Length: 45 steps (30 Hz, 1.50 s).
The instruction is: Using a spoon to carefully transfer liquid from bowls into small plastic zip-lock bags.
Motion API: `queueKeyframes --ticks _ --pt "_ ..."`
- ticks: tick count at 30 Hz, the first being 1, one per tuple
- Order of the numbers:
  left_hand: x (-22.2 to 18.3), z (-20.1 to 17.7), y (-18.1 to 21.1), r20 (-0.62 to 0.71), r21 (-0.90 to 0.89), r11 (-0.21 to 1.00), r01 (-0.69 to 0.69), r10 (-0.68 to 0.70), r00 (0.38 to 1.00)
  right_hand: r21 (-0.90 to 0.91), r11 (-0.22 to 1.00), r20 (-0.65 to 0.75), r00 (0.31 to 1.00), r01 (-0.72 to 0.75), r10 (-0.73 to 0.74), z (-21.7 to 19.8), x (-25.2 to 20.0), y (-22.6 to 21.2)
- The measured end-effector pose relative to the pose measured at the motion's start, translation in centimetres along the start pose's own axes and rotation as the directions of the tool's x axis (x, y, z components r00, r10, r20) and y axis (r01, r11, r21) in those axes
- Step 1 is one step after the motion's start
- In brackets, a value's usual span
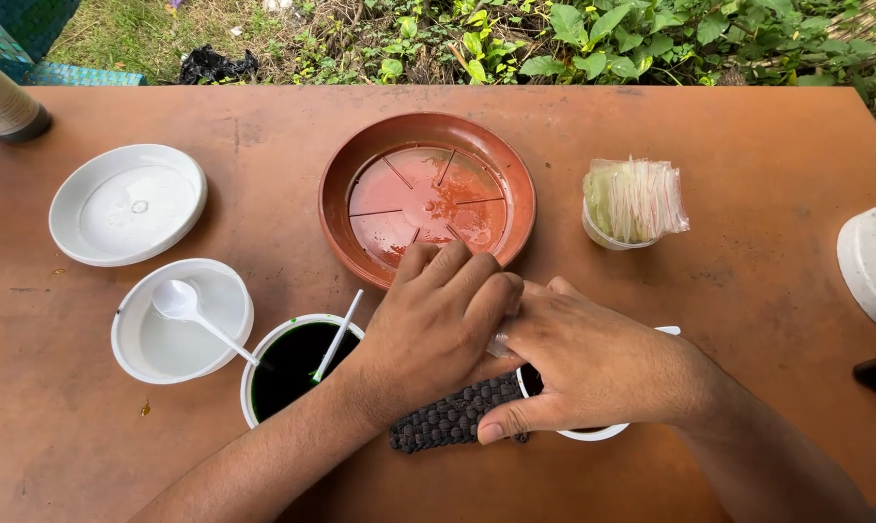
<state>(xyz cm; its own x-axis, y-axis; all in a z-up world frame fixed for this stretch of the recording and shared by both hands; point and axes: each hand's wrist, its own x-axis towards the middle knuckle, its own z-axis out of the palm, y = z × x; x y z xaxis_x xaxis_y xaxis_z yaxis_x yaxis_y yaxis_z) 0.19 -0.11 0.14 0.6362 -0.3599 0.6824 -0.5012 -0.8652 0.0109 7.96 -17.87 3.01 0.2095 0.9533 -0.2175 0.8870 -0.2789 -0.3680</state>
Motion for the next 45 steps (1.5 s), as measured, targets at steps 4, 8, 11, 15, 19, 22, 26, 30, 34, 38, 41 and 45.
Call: queueKeyframes --ticks 4,8,11,15,19,22,26,30,34,38,41,45 --pt "0.1 0.2 0.5 -0.048 -0.034 0.999 0.021 -0.022 0.999 0.005 0.999 0.046 0.998 -0.049 0.049 -0.4 -0.1 0.0" --pt "-0.3 0.5 0.2 0.063 -0.189 0.973 0.136 -0.126 0.990 0.075 0.992 0.085 0.992 -0.097 0.090 -1.5 -1.0 0.0" --pt "-0.1 0.1 0.3 0.184 -0.398 0.876 0.273 -0.215 0.959 0.087 0.990 0.117 0.988 -0.107 0.096 -3.4 -2.4 -0.1" --pt "0.2 -0.8 1.4 0.336 -0.480 0.734 0.480 -0.351 0.874 0.244 0.967 -0.109 0.988 -0.077 0.106 -5.3 -6.2 1.9" --pt "-0.3 -0.4 2.7 0.506 -0.502 0.586 0.636 -0.397 0.766 0.213 0.963 -0.351 0.907 -0.164 0.232 -3.6 -7.9 5.9" --pt "-2.5 0.9 3.3 0.541 -0.518 0.562 0.645 -0.369 0.756 0.181 0.895 -0.280 0.852 -0.407 0.443 -0.8 -8.4 8.9" --pt "-5.1 2.1 3.6 0.593 -0.553 0.530 0.643 -0.292 0.750 0.202 0.705 0.037 0.725 -0.680 0.688 1.3 -8.8 10.6" --pt "-6.1 3.3 3.9 0.578 -0.544 0.532 0.649 -0.323 0.749 0.198 0.669 0.117 0.695 -0.717 0.710 1.8 -8.8 11.7" --pt "-4.9 2.3 5.2 0.525 -0.564 0.488 0.666 -0.410 0.746 0.294 0.679 0.150 0.734 -0.673 0.663 2.7 -9.0 13.3" --pt "-6.3 3.9 6.7 0.415 -0.694 0.412 0.590 -0.440 0.796 0.589 0.619 0.131 0.817 -0.519 0.561 4.3 -10.0 15.1" --pt "-6.9 4.8 6.5 0.447 -0.679 0.421 0.601 -0.412 0.794 0.663 0.528 0.152 0.786 -0.530 0.599 5.0 -10.3 15.6" --pt "-6.4 4.6 5.5 0.425 -0.702 0.431 0.568 -0.386 0.819 0.649 0.714 -0.115 0.893 -0.264 0.435 6.0 -10.1 16.7"
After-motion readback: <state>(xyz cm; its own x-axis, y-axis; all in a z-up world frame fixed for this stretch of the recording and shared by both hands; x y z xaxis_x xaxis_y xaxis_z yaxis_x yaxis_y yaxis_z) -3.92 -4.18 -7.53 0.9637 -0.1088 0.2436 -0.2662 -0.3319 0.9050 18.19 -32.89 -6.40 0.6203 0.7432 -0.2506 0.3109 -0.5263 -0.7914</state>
